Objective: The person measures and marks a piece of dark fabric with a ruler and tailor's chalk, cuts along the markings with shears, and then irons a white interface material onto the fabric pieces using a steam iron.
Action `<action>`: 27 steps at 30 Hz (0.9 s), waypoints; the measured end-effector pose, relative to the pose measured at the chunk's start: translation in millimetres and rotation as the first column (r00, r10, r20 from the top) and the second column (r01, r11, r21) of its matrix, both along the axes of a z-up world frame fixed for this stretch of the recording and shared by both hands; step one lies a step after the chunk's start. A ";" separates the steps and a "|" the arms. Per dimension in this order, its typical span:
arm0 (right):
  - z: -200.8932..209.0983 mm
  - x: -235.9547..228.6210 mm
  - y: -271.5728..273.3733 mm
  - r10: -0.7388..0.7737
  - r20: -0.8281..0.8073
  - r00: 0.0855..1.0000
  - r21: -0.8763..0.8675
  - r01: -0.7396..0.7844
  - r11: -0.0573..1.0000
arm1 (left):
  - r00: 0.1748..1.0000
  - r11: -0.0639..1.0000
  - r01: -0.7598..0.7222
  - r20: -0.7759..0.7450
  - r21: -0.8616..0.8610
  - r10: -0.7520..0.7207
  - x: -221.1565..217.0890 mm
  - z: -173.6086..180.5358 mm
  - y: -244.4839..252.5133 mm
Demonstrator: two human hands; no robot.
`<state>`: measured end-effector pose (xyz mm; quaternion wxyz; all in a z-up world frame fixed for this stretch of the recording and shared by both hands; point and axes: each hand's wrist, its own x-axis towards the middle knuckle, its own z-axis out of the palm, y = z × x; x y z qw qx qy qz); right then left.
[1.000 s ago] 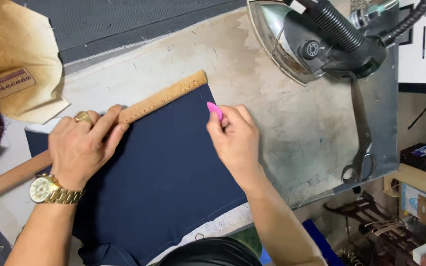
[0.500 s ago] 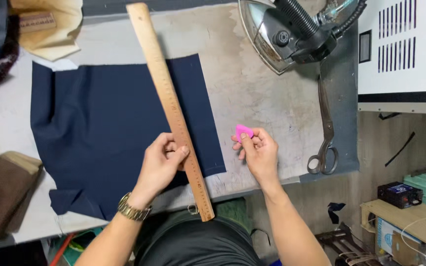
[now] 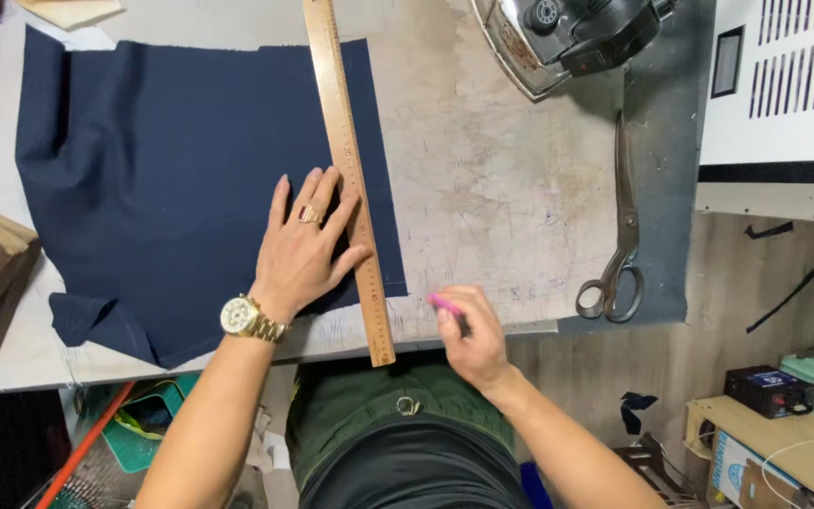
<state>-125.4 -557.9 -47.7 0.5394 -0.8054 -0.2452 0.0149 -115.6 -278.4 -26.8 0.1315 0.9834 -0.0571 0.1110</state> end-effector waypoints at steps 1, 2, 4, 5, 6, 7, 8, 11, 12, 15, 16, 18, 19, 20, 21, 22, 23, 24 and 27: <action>5.6 -2.2 6.2 0.002 -0.007 1.000 -0.002 -0.002 1.000 | 1.000 1.000 -0.002 -0.007 -0.002 0.002 1.8 -6.3 2.1; 10.8 -4.3 12.8 0.079 0.101 0.992 0.013 -0.081 0.997 | 1.000 1.000 0.027 -0.009 -0.004 -0.027 3.4 -13.1 4.6; 9.4 -7.9 18.9 0.162 0.202 0.966 0.018 -0.169 0.986 | 0.999 0.999 0.048 -0.017 -0.010 -0.048 5.2 -24.6 6.2; 2.8 -10.7 20.3 0.214 0.242 0.946 0.021 -0.225 0.974 | 0.999 0.998 0.048 -0.020 -0.033 -0.049 6.2 -28.5 7.1; -3.3 -13.2 21.4 0.264 0.283 0.922 0.023 -0.281 0.959 | 0.999 0.997 0.048 -0.023 -0.057 -0.049 7.4 -31.9 7.7; -0.3 -10.3 24.0 0.261 0.281 0.923 0.025 -0.280 0.960 | 0.998 0.997 0.049 -0.025 -0.055 -0.051 7.6 -32.6 8.1; 3.0 -7.3 26.4 0.286 0.307 0.908 0.030 -0.309 0.950 | 0.998 0.997 0.040 -0.038 -0.060 -0.043 8.0 -33.2 8.3; 9.0 -5.0 28.0 0.325 0.340 0.883 0.014 -0.350 0.937 | 0.998 0.998 0.029 -0.045 -0.061 -0.031 7.7 -33.9 6.0; 10.2 -4.2 28.3 0.343 0.354 0.870 -0.003 -0.365 0.931 | 0.999 0.998 0.023 -0.032 -0.051 -0.024 8.1 -33.5 5.5; 8.1 -3.8 30.5 0.337 0.365 0.868 0.004 -0.364 0.931 | 0.998 0.996 0.028 -0.046 -0.080 -0.032 8.7 -35.1 7.6; 7.6 -4.5 30.1 0.337 0.365 0.868 0.004 -0.363 0.932 | 0.998 0.996 0.028 -0.045 -0.080 -0.032 8.2 -35.3 7.3; 6.0 -4.7 30.1 0.335 0.368 0.867 -0.001 -0.360 0.933 | 0.999 0.997 0.026 -0.041 -0.077 -0.030 8.2 -35.8 7.4; 5.6 -4.2 30.3 0.335 0.368 0.867 -0.001 -0.360 0.933 | 0.999 0.997 0.026 -0.040 -0.077 -0.030 8.5 -35.8 7.5; 5.0 -3.8 30.5 0.336 0.369 0.866 0.004 -0.363 0.932 | 0.999 0.997 0.026 -0.043 -0.078 -0.029 8.8 -36.1 7.6; 4.7 -4.4 29.9 0.339 0.367 0.866 0.008 -0.367 0.930 | 0.998 0.997 0.025 -0.048 -0.080 -0.029 7.9 -36.5 6.9; 4.7 -4.9 30.0 0.340 0.365 0.867 0.007 -0.367 0.930 | 0.998 0.996 0.024 -0.050 -0.081 -0.028 7.9 -36.2 6.8; 4.7 -5.1 30.1 0.335 0.368 0.867 0.008 -0.363 0.932 | 0.998 0.996 0.025 -0.050 -0.082 -0.029 8.1 -36.0 6.9; 4.7 -5.2 30.4 0.330 0.372 0.868 0.008 -0.359 0.933 | 0.998 0.996 0.026 -0.050 -0.083 -0.030 8.3 -35.6 7.1; 4.2 -5.4 30.5 0.331 0.368 0.869 0.010 -0.360 0.933 | 0.997 0.994 0.022 -0.073 -0.103 -0.029 8.7 -35.6 7.2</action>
